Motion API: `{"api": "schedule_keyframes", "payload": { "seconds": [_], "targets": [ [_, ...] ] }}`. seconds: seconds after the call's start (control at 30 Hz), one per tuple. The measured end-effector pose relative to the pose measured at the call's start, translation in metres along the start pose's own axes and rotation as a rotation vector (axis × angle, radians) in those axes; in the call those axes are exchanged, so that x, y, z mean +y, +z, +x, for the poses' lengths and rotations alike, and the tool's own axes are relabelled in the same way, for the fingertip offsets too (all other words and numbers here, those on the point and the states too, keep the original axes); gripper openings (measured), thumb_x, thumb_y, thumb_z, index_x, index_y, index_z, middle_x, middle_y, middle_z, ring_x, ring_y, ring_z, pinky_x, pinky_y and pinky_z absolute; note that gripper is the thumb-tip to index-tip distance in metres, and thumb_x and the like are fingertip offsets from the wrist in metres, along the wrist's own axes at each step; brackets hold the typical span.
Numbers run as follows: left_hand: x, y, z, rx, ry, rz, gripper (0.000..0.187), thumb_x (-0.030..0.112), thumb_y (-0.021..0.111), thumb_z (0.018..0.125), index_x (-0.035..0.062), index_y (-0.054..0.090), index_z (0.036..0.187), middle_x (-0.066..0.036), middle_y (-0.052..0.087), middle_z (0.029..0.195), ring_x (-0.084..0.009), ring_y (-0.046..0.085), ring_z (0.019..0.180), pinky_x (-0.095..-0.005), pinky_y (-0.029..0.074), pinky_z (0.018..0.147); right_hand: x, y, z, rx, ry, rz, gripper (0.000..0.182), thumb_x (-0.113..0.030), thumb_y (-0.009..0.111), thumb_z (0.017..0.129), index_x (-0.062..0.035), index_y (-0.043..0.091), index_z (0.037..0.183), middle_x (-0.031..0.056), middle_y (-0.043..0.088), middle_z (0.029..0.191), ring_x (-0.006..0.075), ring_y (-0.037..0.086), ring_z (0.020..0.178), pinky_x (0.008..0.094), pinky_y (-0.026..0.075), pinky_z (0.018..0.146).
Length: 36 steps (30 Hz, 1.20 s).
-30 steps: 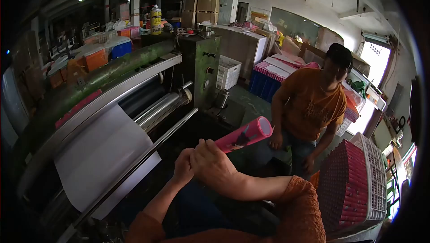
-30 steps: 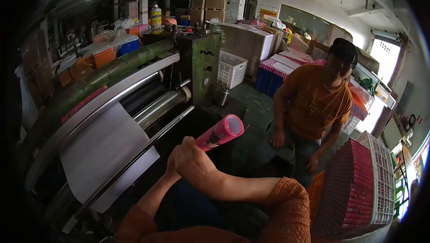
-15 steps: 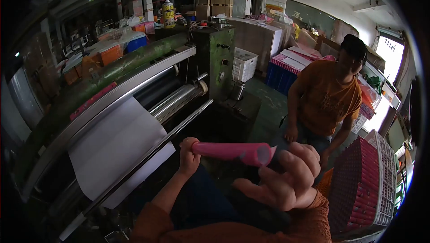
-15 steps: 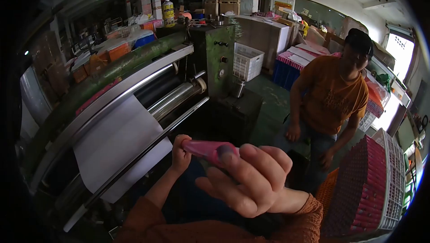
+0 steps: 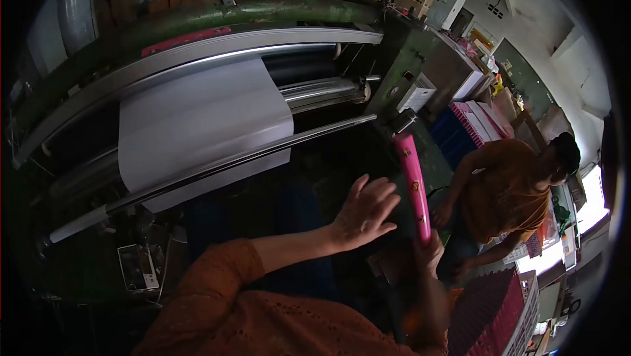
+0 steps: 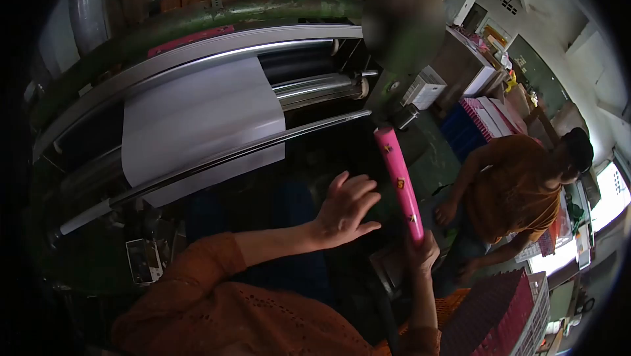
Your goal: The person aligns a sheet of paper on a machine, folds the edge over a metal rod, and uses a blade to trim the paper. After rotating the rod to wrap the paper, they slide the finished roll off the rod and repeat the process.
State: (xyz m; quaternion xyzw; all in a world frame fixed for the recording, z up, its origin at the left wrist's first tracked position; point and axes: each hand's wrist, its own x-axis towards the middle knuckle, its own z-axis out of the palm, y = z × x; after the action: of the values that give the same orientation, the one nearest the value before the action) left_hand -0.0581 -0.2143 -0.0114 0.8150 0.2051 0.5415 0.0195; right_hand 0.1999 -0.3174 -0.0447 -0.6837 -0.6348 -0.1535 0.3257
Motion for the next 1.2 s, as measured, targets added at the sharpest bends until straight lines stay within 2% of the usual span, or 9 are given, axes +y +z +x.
{"api": "schedule_keyframes", "payload": {
  "seconds": [0.1, 0.2, 0.3, 0.37, 0.7, 0.8, 0.87, 1.0, 1.2],
  "targets": [
    [0.003, 0.007, 0.004, -0.021, -0.547, -0.812, 0.090, 0.040, 0.081, 0.073, -0.0020, 0.031, 0.136, -0.018, 0.040, 0.135, -0.0334, 0.041, 0.127, -0.0445, 0.035, 0.107, -0.017, -0.005, -0.017, -0.059, 0.044, 0.157, 0.020, -0.010, 0.074, 0.075, -0.0052, 0.058, 0.087, 0.0159, 0.059, 0.074, 0.0361, 0.061, 0.068, 0.0414, 0.048, 0.060],
    [0.016, -0.008, 0.024, -0.188, -0.548, -1.365, 0.053, 0.026, 0.071, 0.086, -0.0009, 0.048, 0.125, -0.016, 0.054, 0.123, -0.0229, 0.059, 0.106, -0.0360, 0.048, 0.093, -0.021, 0.010, -0.026, -0.069, -0.064, 0.269, 0.030, -0.013, 0.074, 0.073, -0.0029, 0.060, 0.098, 0.0156, 0.065, 0.094, 0.0353, 0.064, 0.082, 0.0391, 0.052, 0.071],
    [0.039, -0.009, 0.020, -0.263, -0.292, -1.134, 0.028, 0.014, 0.070, 0.086, 0.0038, 0.056, 0.108, -0.011, 0.065, 0.094, -0.0241, 0.065, 0.087, -0.0331, 0.051, 0.076, 0.003, 0.039, -0.042, -0.217, 0.180, 0.729, 0.039, -0.031, 0.067, 0.085, -0.0054, 0.056, 0.112, 0.0077, 0.060, 0.106, 0.0242, 0.059, 0.096, 0.0376, 0.050, 0.083],
    [0.047, -0.008, 0.018, -0.247, -0.271, -1.135, 0.027, 0.011, 0.070, 0.085, 0.0044, 0.056, 0.107, -0.011, 0.064, 0.094, -0.0249, 0.065, 0.087, -0.0326, 0.052, 0.075, 0.017, 0.052, -0.055, -0.276, 0.390, 1.067, 0.042, -0.036, 0.063, 0.090, -0.0062, 0.054, 0.118, 0.0046, 0.058, 0.111, 0.0193, 0.058, 0.101, 0.0365, 0.050, 0.087],
    [0.052, -0.006, 0.015, -0.267, -0.222, -1.056, 0.035, 0.009, 0.072, 0.082, 0.0062, 0.054, 0.112, -0.009, 0.064, 0.099, -0.0251, 0.065, 0.088, -0.0326, 0.053, 0.077, -0.010, 0.050, -0.055, -0.262, 0.224, 0.867, 0.031, -0.019, 0.065, 0.089, -0.0050, 0.057, 0.115, 0.0039, 0.061, 0.108, 0.0165, 0.059, 0.097, 0.0327, 0.049, 0.084],
    [0.047, -0.008, 0.011, -0.292, -0.402, -0.882, 0.041, 0.014, 0.072, 0.083, 0.0061, 0.052, 0.119, -0.013, 0.061, 0.108, -0.0286, 0.062, 0.099, -0.0357, 0.052, 0.083, -0.011, 0.044, -0.056, -0.251, 0.233, 0.797, 0.028, -0.014, 0.066, 0.089, -0.0046, 0.058, 0.114, 0.0037, 0.062, 0.107, 0.0157, 0.059, 0.095, 0.0316, 0.049, 0.084],
    [0.026, -0.003, -0.002, -0.096, -0.396, -0.585, 0.047, 0.019, 0.072, 0.084, 0.0056, 0.050, 0.123, -0.016, 0.056, 0.119, -0.0317, 0.057, 0.110, -0.0386, 0.049, 0.090, -0.007, 0.039, -0.063, -0.257, 0.783, 0.807, 0.029, -0.010, 0.065, 0.086, -0.0008, 0.058, 0.113, 0.0048, 0.064, 0.096, 0.0114, 0.060, 0.084, 0.0264, 0.049, 0.075],
    [-0.037, -0.058, -0.046, -0.138, -0.463, -0.364, 0.045, 0.018, 0.072, 0.083, 0.0042, 0.051, 0.119, -0.017, 0.054, 0.122, -0.0341, 0.054, 0.114, -0.0396, 0.048, 0.092, 0.113, 0.078, -0.121, -0.119, 0.676, 0.596, 0.024, -0.007, 0.060, 0.087, -0.0006, 0.059, 0.110, 0.0028, 0.063, 0.094, 0.0109, 0.058, 0.078, 0.0268, 0.048, 0.067],
    [-0.099, -0.192, -0.209, 0.509, -0.980, 0.399, 0.049, 0.013, 0.074, 0.078, 0.0015, 0.048, 0.118, -0.017, 0.053, 0.115, -0.0307, 0.054, 0.108, -0.0405, 0.044, 0.094, 0.079, 0.064, -0.101, -0.127, 0.803, 0.553, 0.024, -0.012, 0.057, 0.089, -0.0003, 0.058, 0.110, 0.0044, 0.065, 0.091, 0.0136, 0.060, 0.076, 0.0300, 0.050, 0.067]
  ]
}}
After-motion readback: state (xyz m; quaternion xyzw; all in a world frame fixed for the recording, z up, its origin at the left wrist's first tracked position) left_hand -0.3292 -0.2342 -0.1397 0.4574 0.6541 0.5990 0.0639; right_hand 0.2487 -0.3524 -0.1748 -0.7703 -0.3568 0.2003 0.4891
